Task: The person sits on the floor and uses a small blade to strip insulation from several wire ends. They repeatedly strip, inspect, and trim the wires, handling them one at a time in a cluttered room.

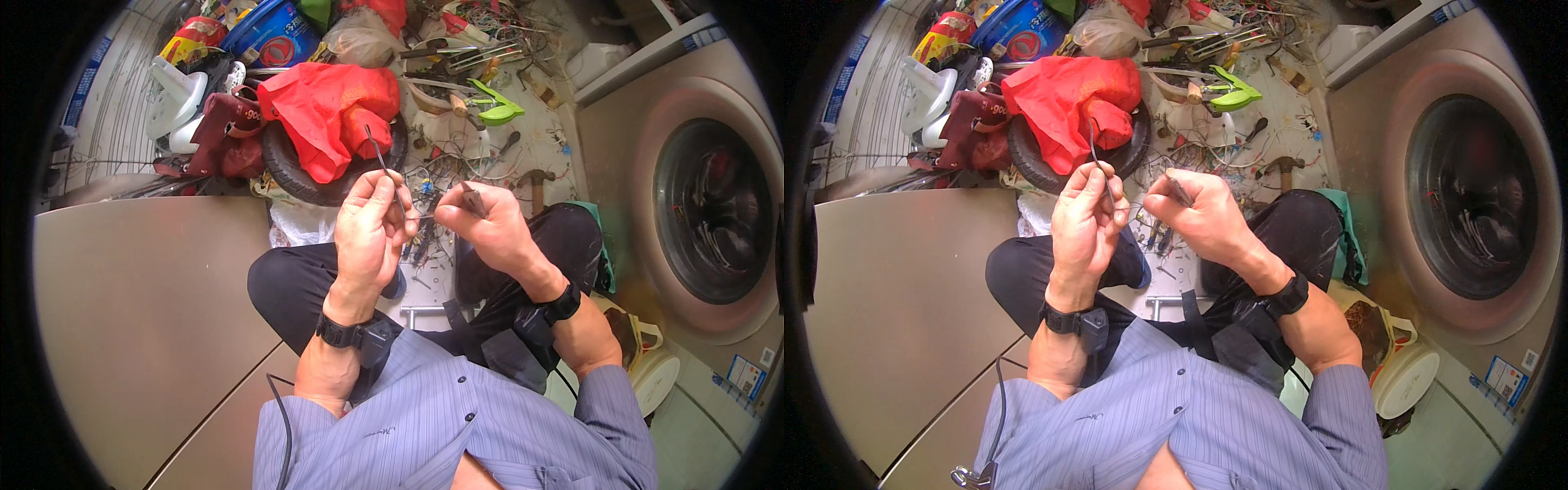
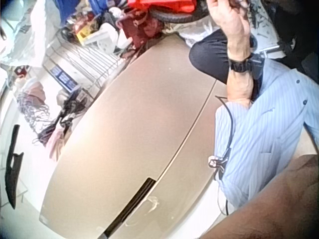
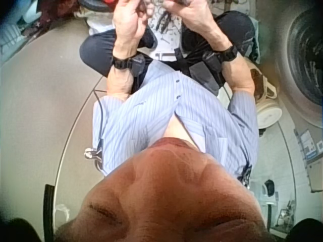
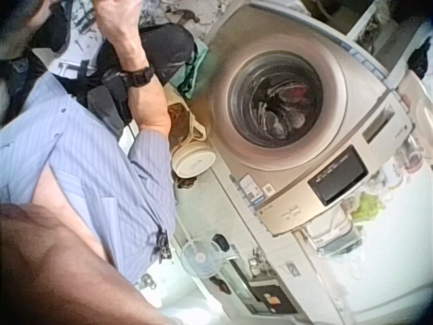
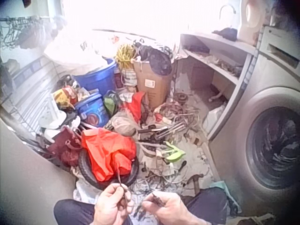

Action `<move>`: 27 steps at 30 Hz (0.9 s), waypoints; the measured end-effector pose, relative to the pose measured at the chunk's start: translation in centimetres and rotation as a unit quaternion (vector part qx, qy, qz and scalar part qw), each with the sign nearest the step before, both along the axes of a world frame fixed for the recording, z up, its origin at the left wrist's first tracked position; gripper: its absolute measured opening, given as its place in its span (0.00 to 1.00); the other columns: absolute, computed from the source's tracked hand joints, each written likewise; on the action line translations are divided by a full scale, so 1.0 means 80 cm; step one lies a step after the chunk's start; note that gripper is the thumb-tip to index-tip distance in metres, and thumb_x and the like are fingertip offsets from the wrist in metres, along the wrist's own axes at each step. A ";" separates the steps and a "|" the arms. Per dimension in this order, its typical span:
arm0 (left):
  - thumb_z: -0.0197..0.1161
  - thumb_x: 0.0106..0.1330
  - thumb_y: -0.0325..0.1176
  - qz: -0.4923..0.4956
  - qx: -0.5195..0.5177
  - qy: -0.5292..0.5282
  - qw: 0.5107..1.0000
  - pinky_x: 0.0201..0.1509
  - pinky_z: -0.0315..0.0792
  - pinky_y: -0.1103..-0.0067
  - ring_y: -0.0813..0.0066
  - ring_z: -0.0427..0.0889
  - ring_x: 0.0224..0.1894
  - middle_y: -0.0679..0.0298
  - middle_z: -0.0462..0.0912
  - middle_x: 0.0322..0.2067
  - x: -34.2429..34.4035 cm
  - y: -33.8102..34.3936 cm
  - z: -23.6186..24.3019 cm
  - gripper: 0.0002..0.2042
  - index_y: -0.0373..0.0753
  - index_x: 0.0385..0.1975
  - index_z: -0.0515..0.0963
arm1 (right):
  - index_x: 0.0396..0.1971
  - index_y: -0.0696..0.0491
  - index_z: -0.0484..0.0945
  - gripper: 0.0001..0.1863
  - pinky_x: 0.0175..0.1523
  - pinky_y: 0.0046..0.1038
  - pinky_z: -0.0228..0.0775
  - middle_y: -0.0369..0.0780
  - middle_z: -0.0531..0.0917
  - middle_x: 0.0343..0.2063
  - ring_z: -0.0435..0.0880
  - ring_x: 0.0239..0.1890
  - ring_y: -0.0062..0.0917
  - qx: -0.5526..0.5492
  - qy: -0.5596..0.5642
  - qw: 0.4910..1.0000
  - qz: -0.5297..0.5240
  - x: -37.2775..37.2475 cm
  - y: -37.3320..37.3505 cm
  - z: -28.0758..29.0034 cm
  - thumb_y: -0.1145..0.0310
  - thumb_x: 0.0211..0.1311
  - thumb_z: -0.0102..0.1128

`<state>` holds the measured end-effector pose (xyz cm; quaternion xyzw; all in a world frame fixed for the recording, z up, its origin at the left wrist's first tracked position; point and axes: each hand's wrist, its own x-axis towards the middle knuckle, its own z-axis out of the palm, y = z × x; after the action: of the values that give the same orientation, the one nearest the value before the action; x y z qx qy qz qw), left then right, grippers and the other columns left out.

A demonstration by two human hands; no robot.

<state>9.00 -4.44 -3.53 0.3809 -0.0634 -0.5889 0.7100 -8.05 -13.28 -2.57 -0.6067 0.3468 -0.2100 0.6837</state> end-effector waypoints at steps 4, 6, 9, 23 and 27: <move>0.56 0.79 0.35 -0.040 0.009 0.044 0.998 0.24 0.70 0.85 0.80 0.75 0.22 0.65 0.80 0.28 0.001 0.000 0.004 0.09 0.36 0.45 0.77 | 0.33 0.57 0.82 0.04 0.35 0.19 0.65 0.28 0.79 0.25 0.73 0.29 0.09 0.004 0.016 1.000 0.003 -0.003 0.005 -0.002 0.73 0.68 0.64; 0.57 0.79 0.36 -0.060 -0.010 0.067 0.996 0.25 0.70 0.85 0.81 0.75 0.22 0.65 0.80 0.28 0.011 0.000 0.006 0.10 0.35 0.45 0.77 | 0.33 0.56 0.82 0.04 0.35 0.18 0.65 0.27 0.79 0.25 0.72 0.29 0.09 -0.022 0.022 1.000 0.001 -0.002 0.005 -0.003 0.73 0.68 0.64; 0.61 0.75 0.31 -0.028 0.007 0.002 1.000 0.28 0.70 0.86 0.79 0.77 0.26 0.64 0.81 0.33 0.011 0.002 0.005 0.09 0.34 0.49 0.77 | 0.36 0.59 0.83 0.06 0.39 0.27 0.74 0.37 0.83 0.26 0.80 0.32 0.20 -0.030 0.047 0.998 0.015 -0.001 -0.007 -0.004 0.72 0.66 0.65; 0.67 0.71 0.28 -0.032 0.024 -0.116 0.992 0.30 0.79 0.82 0.79 0.84 0.30 0.62 0.87 0.36 -0.011 0.004 -0.011 0.08 0.33 0.46 0.83 | 0.39 0.58 0.85 0.09 0.40 0.30 0.78 0.45 0.86 0.30 0.88 0.33 0.31 -0.199 0.040 0.978 0.042 0.005 -0.005 0.008 0.72 0.60 0.70; 0.67 0.70 0.27 -0.057 0.023 -0.093 0.994 0.34 0.80 0.81 0.77 0.86 0.32 0.61 0.87 0.37 -0.007 0.002 -0.012 0.09 0.32 0.47 0.82 | 0.37 0.57 0.86 0.06 0.38 0.27 0.75 0.40 0.86 0.30 0.85 0.32 0.23 -0.200 0.062 0.976 0.060 0.001 -0.005 0.009 0.72 0.62 0.68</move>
<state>8.43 -4.26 -4.49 0.4463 -0.1367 -0.5915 0.6575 -7.94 -13.72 -1.83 -0.7630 0.3021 -0.1955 0.5369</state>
